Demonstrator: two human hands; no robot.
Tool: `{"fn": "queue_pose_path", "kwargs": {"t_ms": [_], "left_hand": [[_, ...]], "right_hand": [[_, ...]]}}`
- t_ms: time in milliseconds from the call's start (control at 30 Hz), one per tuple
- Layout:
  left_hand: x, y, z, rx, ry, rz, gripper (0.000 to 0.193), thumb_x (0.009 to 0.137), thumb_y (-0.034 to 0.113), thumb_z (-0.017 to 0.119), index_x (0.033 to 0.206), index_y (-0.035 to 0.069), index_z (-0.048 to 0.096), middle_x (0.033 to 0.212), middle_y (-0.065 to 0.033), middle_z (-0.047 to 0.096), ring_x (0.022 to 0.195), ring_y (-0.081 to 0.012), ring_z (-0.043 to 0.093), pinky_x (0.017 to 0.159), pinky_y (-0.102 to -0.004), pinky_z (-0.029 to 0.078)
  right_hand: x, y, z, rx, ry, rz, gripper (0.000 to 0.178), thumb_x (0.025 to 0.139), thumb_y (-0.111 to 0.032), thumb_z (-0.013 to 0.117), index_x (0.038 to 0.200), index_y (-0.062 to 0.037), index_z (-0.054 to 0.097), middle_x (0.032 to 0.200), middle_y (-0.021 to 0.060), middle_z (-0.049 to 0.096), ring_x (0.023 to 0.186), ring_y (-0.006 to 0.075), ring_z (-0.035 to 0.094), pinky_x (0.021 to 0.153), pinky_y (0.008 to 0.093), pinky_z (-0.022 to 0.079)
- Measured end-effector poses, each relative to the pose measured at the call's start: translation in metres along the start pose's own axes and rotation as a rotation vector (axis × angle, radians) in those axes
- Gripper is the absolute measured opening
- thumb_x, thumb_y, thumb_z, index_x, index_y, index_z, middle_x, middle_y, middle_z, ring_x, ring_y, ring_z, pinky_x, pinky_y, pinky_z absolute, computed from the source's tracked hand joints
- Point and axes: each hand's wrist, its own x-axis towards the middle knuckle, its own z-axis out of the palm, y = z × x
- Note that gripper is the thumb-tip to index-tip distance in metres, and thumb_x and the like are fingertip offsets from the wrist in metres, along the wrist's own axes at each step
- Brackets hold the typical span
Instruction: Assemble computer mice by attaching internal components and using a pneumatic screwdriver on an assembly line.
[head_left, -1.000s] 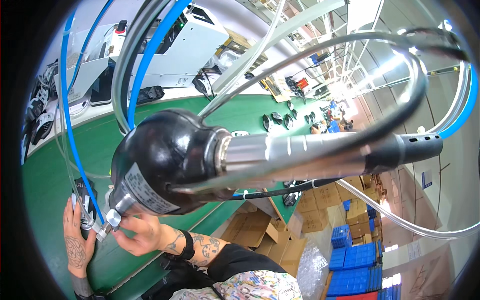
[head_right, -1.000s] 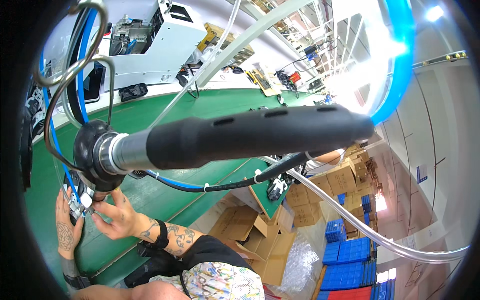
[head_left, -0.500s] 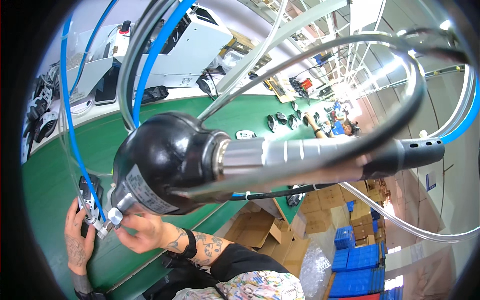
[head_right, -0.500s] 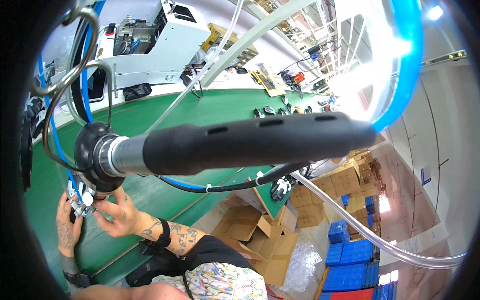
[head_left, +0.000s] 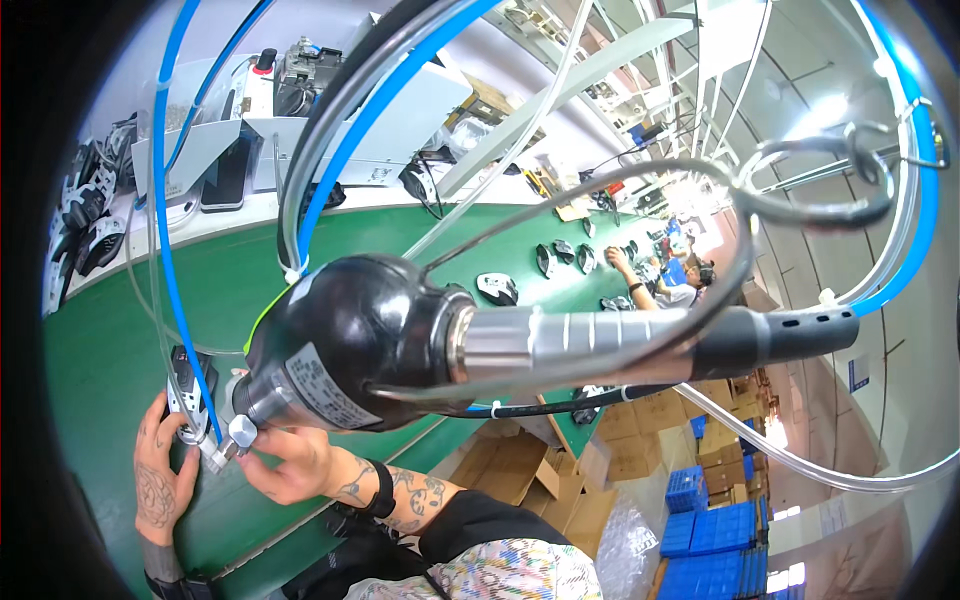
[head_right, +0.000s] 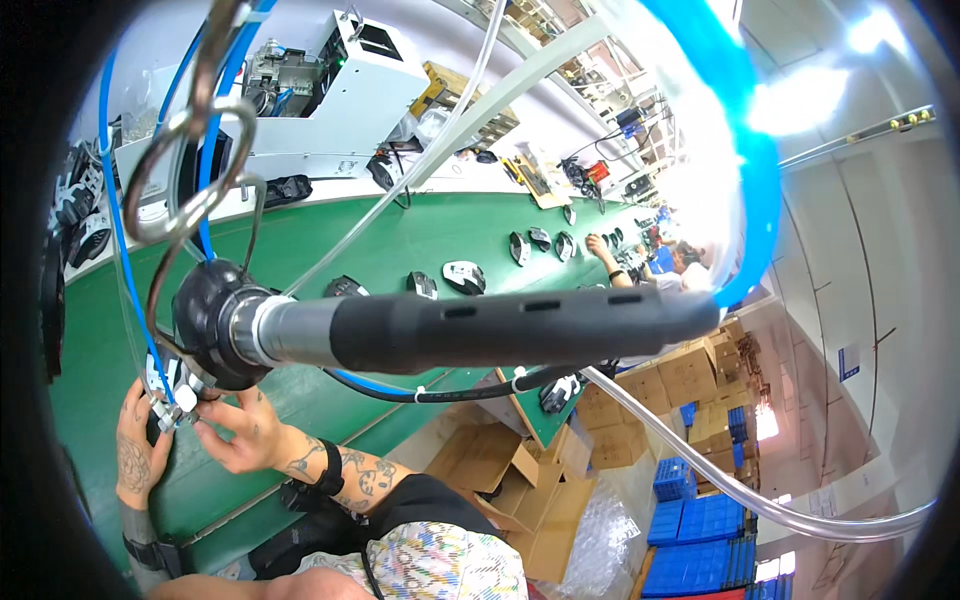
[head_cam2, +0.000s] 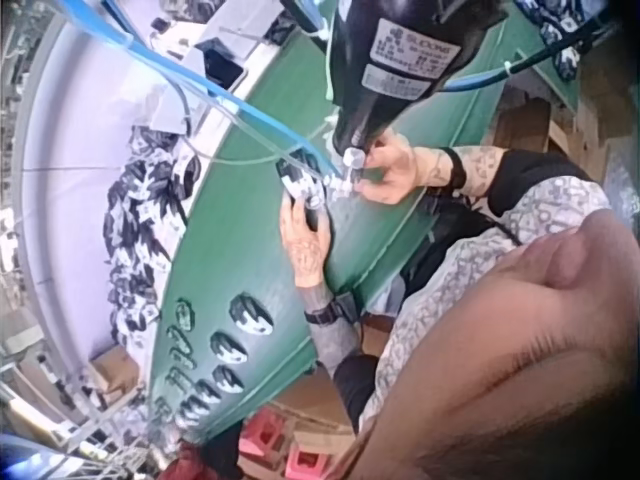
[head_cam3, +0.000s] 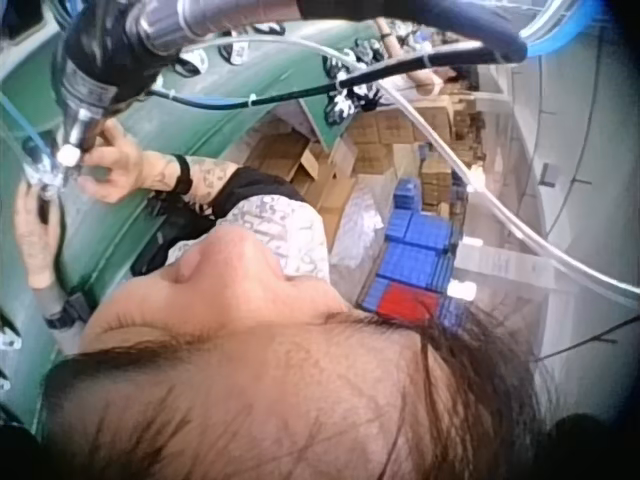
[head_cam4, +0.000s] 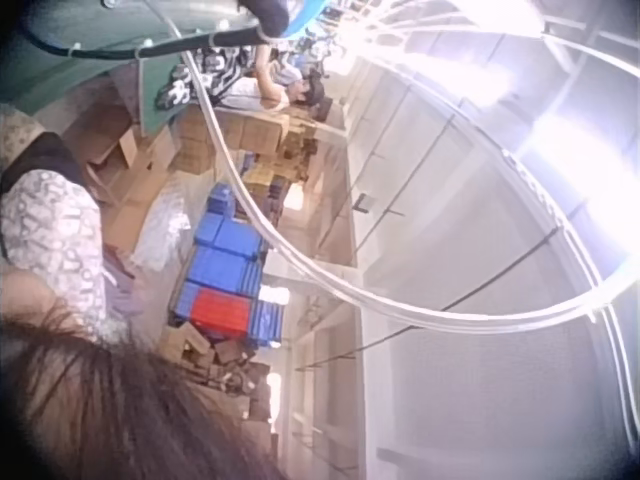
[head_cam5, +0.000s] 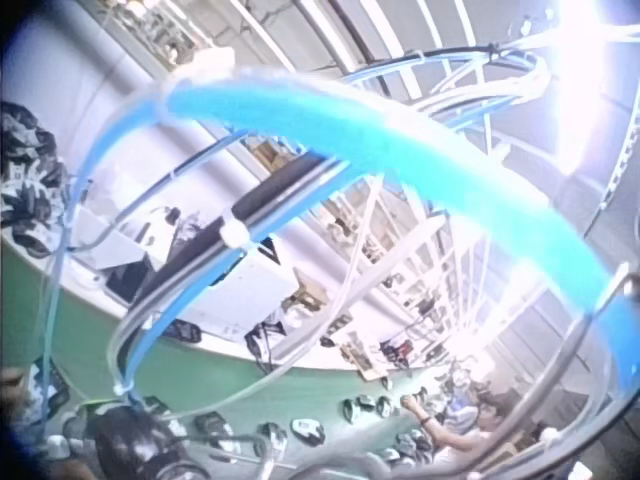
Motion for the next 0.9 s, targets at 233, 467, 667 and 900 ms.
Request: {"fn": "queue_pose_path", "kwargs": {"t_ms": [233,467,667,900], "left_hand": [[-0.002,-0.003,0.001,0.058,-0.044,0.038,0.046,0.067,0.003,0.062,0.112,0.004,0.05,0.134,-0.0203,0.04,0.121,-0.0387,0.04,0.1,-0.044,0.034],[-0.003,-0.003,0.001,0.077,-0.084,0.07,0.052,0.066,0.004,0.063,0.116,0.004,0.048,0.134,-0.0206,0.039,0.121,-0.0389,0.04,0.1,-0.0451,0.034],[0.0,0.001,-0.001,0.091,-0.08,0.092,0.053,0.066,0.005,0.063,0.117,0.004,0.047,0.134,-0.0205,0.039,0.121,-0.0394,0.04,0.1,-0.0452,0.034],[-0.001,0.003,-0.002,0.104,-0.101,0.102,0.056,0.067,0.006,0.063,0.12,0.006,0.048,0.134,-0.0205,0.038,0.12,-0.0393,0.04,0.1,-0.0456,0.034]], "right_hand": [[0.003,-0.003,-0.005,-0.101,-0.023,-0.089,0.048,0.067,-0.001,0.067,0.111,-0.008,0.051,0.106,0.0181,0.05,0.092,0.0339,0.051,0.078,0.0405,0.042],[0.003,0.001,-0.005,0.003,-0.018,-0.056,0.048,0.066,0.0,0.066,0.111,-0.0076,0.05,0.107,0.0177,0.05,0.098,0.0353,0.048,0.086,0.044,0.037],[0.001,0.001,-0.004,0.007,-0.022,-0.032,0.051,0.067,0.001,0.066,0.114,-0.0075,0.049,0.109,0.0181,0.05,0.101,0.0355,0.048,0.088,0.0442,0.036],[0.016,-0.006,-0.007,-0.028,0.007,-0.069,0.056,0.067,0.005,0.065,0.119,-0.0032,0.042,0.09,0.0208,0.06,0.081,0.0323,0.06,0.076,0.04,0.046]]}}
